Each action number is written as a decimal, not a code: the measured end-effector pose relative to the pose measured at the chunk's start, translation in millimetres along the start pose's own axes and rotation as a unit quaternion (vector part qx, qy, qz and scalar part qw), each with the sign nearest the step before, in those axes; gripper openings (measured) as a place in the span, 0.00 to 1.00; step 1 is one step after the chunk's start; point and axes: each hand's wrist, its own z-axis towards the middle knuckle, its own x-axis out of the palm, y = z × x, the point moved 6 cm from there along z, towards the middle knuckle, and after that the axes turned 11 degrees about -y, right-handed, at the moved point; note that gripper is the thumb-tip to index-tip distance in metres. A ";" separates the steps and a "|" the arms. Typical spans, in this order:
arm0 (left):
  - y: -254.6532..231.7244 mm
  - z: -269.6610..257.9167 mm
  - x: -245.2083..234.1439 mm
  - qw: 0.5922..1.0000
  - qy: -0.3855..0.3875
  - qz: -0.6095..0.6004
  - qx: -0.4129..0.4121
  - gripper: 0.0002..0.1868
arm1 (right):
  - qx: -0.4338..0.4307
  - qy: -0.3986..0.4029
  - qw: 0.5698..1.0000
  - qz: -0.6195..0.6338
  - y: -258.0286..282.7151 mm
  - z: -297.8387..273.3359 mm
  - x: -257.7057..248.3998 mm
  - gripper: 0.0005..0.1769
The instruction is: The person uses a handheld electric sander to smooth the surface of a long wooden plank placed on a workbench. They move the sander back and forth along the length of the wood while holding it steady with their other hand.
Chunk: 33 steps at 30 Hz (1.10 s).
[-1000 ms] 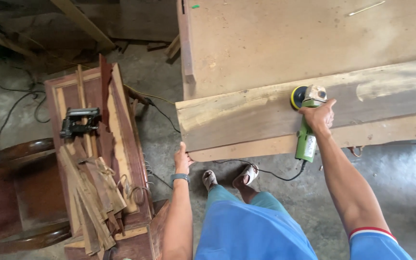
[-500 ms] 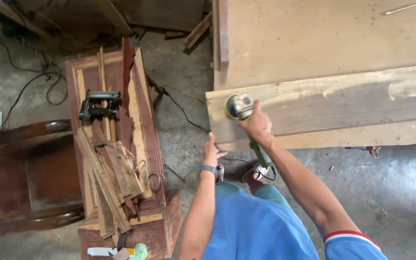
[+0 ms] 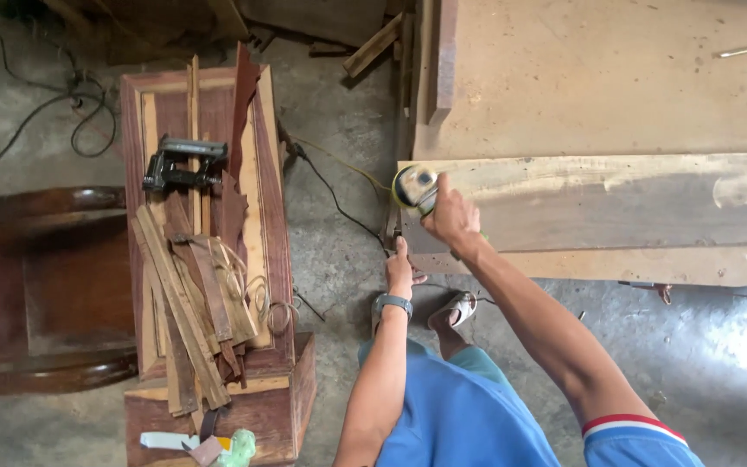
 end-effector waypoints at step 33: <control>-129.5 -58.4 37.6 0.464 0.047 0.672 0.575 0.49 | 0.373 -0.211 0.903 0.034 -323.1 -53.4 -61.0 0.52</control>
